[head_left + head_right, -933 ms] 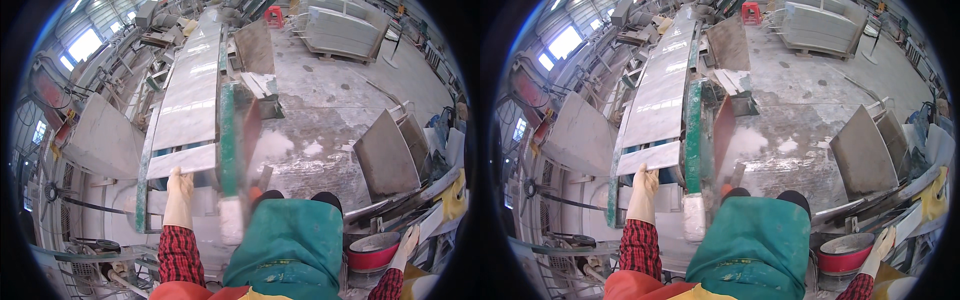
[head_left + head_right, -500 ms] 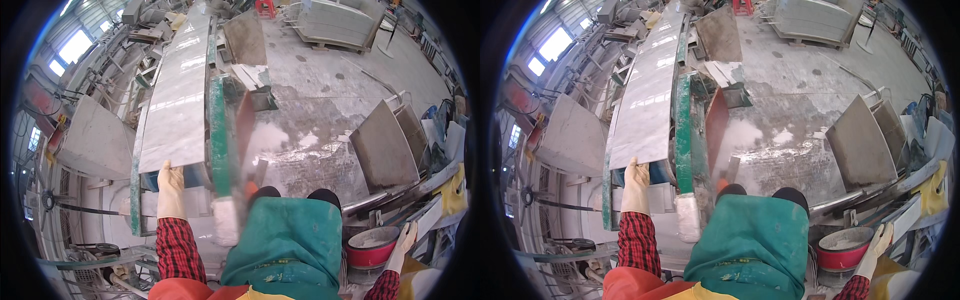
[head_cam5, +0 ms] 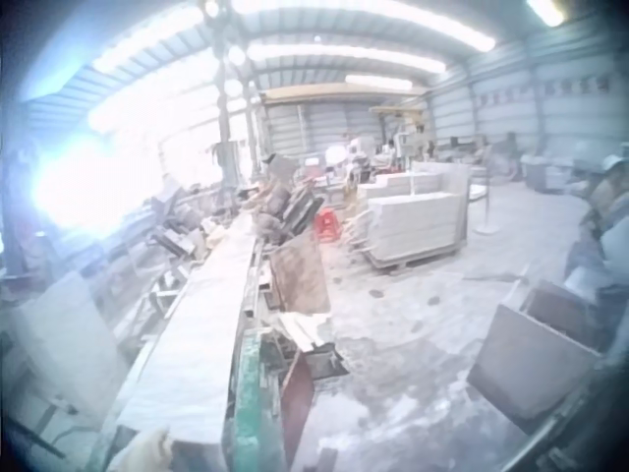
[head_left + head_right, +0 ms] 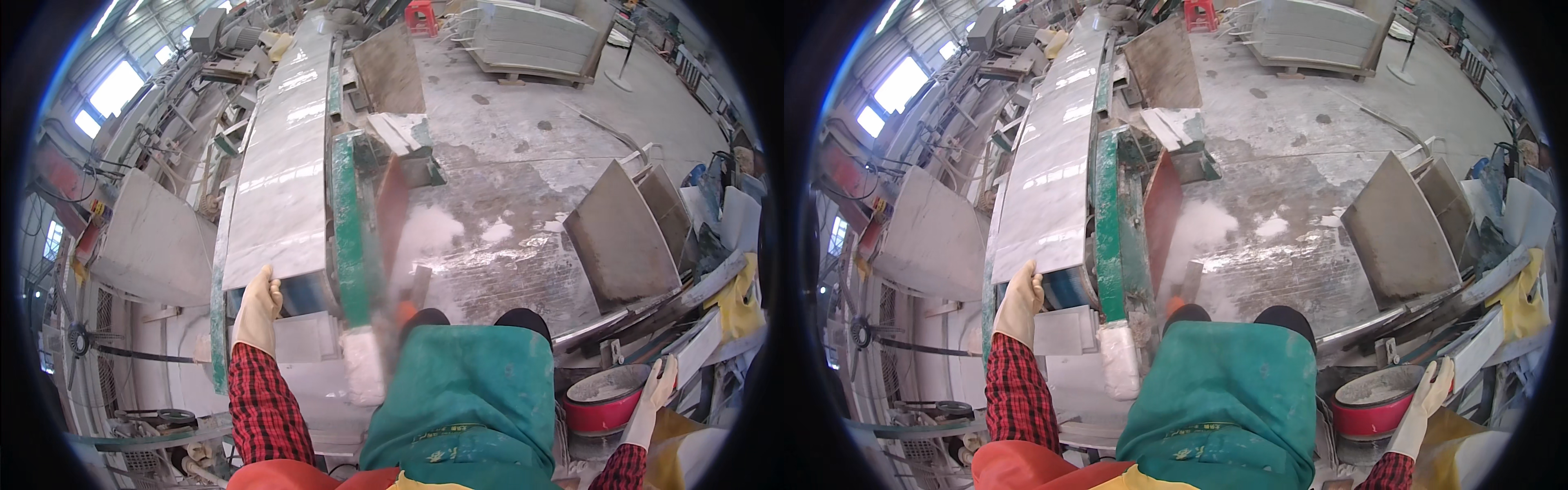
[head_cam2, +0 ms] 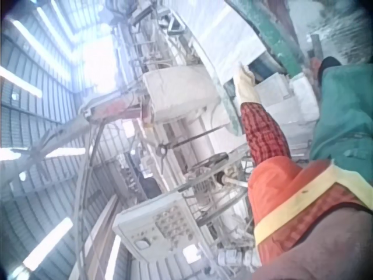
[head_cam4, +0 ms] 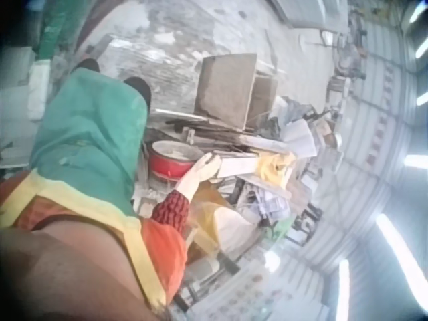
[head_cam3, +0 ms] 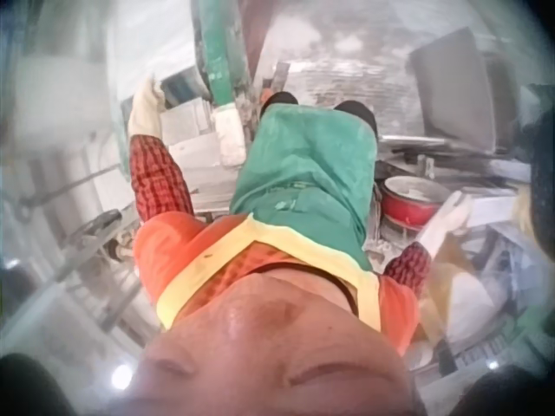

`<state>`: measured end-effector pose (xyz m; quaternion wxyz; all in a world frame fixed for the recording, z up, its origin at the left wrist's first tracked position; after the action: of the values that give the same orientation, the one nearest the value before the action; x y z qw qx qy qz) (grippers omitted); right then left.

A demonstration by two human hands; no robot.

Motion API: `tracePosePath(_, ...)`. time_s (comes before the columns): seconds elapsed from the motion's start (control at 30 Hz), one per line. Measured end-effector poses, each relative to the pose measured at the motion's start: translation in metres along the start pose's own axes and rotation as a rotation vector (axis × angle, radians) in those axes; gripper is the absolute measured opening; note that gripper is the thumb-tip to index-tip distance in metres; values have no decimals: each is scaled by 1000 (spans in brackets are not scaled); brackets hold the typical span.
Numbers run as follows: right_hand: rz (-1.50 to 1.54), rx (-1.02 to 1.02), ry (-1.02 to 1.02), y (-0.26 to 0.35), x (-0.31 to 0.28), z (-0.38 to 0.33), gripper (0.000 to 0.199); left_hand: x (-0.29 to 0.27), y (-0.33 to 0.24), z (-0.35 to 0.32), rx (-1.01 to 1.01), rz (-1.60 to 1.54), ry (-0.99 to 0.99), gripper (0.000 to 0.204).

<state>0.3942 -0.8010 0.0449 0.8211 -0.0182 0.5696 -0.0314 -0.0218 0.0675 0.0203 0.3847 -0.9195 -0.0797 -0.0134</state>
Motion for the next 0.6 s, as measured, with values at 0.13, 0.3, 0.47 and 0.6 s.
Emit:
tracePosePath(0.13, 58, -10, -163, 13, -15, -13, 37, 9, 11, 21, -9, -110, 201, 29)
tracePosePath(0.3, 25, 27, -173, 53, -52, 1, 36, -21, 46, 80, -50, -314, 922, 36)
tracePosePath(0.47, 44, 97, -431, 55, -94, 6, 29, -31, 49, 65, 288, -372, 338, 37)
tracePosePath(0.6, -131, 174, -487, 13, -76, 25, 28, -10, 28, -15, 615, 179, 81, 37)
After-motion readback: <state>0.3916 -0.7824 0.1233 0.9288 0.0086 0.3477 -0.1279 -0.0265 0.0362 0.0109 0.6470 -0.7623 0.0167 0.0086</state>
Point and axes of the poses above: each hand's wrist, its own z-axis towards the middle knuckle, its own x-axis out of the palm, y = z × x, the point moved 4 cm from there along z, towards the middle knuckle, and after that the axes turned 11 degrees about -z, right-handed, at the moved point
